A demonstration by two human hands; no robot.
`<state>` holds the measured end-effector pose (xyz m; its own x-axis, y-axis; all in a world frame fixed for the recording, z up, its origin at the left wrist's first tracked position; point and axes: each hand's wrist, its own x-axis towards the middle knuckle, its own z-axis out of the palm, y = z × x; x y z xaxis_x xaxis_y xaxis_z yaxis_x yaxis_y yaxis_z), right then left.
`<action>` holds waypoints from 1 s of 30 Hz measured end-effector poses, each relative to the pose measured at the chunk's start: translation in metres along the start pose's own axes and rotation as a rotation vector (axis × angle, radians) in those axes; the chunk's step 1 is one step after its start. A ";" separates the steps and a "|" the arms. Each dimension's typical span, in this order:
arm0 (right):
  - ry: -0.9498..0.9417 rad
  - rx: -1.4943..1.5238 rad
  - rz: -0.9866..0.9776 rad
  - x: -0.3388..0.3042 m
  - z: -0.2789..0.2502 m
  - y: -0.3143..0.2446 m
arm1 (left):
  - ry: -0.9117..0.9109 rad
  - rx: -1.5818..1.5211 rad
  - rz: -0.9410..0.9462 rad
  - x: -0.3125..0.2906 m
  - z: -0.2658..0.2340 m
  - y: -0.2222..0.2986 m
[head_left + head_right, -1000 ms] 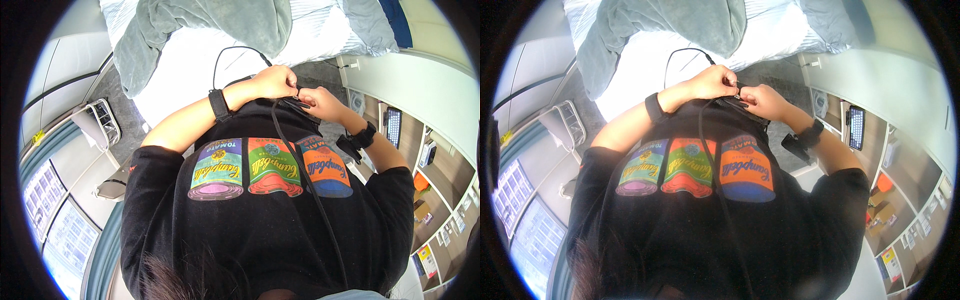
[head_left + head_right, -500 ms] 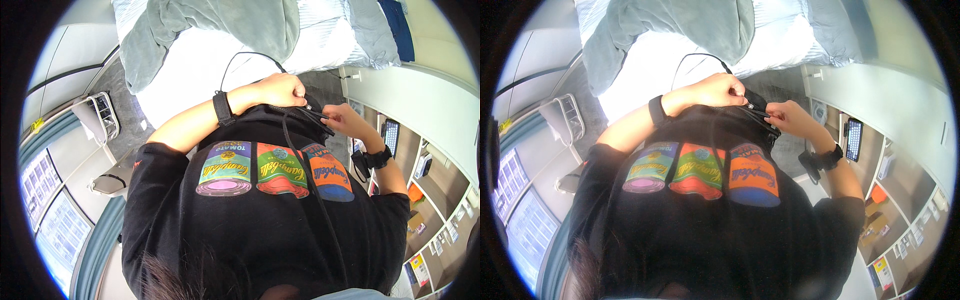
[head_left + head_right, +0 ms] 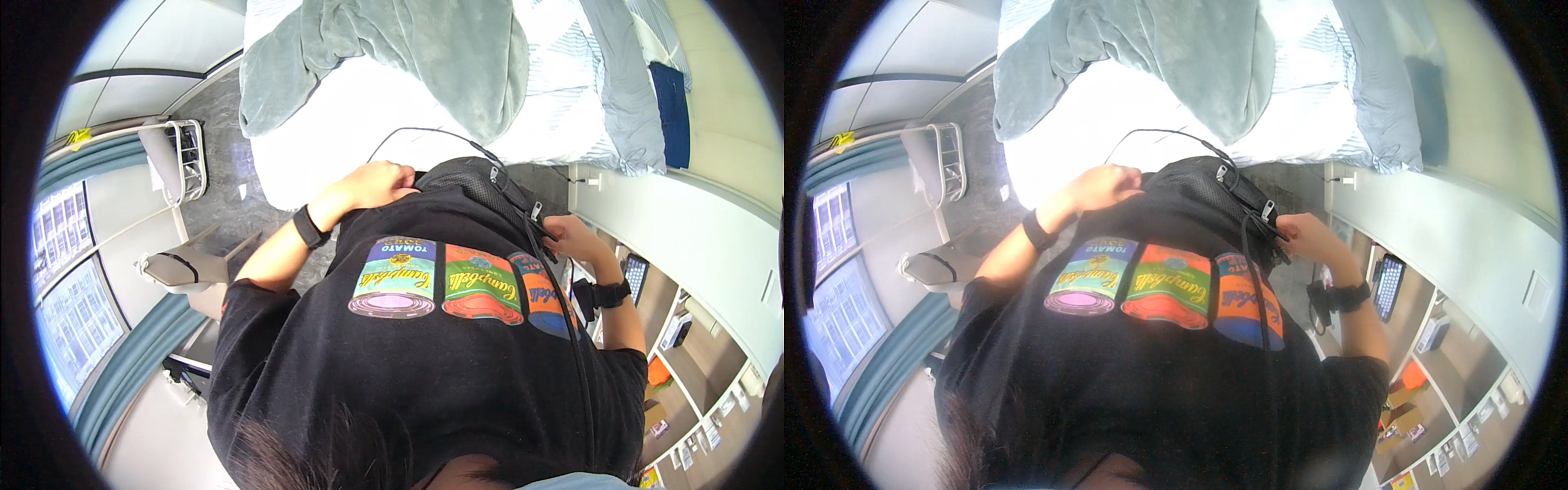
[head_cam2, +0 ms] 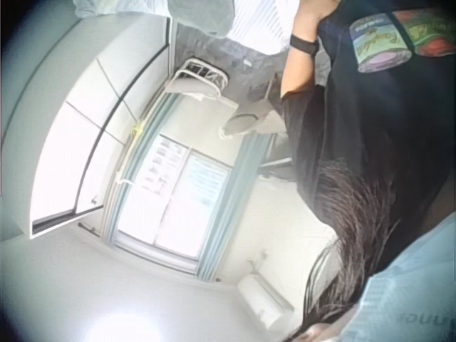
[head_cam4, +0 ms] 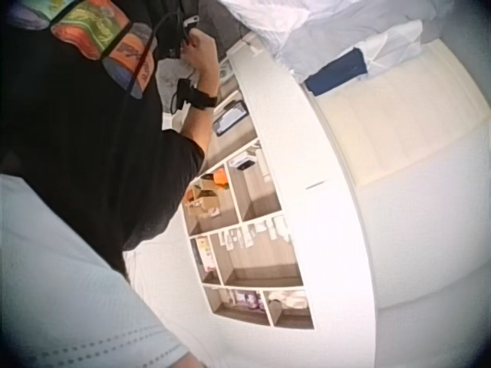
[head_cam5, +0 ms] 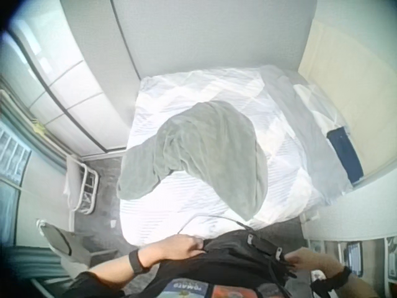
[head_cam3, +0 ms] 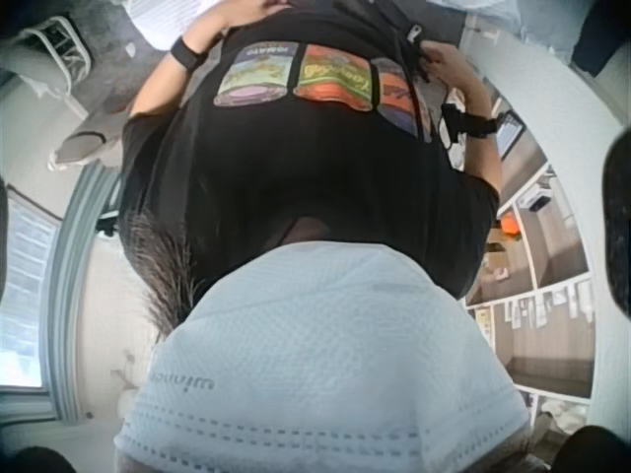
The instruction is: The person spreads and smooths a gray blanket over a bed, then walks to a desk to pack a white game controller and a cable into a black carrying case, which is placed on a shelf.
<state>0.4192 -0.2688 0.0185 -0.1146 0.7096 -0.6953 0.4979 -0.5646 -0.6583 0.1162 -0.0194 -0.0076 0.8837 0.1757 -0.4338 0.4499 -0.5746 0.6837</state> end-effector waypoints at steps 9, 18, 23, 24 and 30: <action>0.062 -0.329 -0.233 0.027 0.001 -0.006 | 0.175 -0.020 0.134 0.005 0.017 -0.007; -0.232 -0.197 -0.145 0.004 0.006 0.010 | 0.236 -0.164 0.367 0.008 -0.001 0.027; -0.335 -0.384 -0.001 0.021 0.002 0.014 | 0.227 -0.121 0.352 0.012 -0.003 0.031; -0.364 -0.352 -0.008 0.021 -0.003 0.011 | 0.206 -0.117 0.351 0.012 -0.004 0.031; -0.541 -0.234 -0.030 0.011 -0.009 -0.011 | 0.234 -0.095 0.350 0.006 -0.008 0.028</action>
<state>0.4203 -0.2512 0.0211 -0.5230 0.3736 -0.7661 0.6568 -0.3961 -0.6416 0.1353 -0.0282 0.0142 0.9857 0.1658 -0.0286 0.1176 -0.5574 0.8219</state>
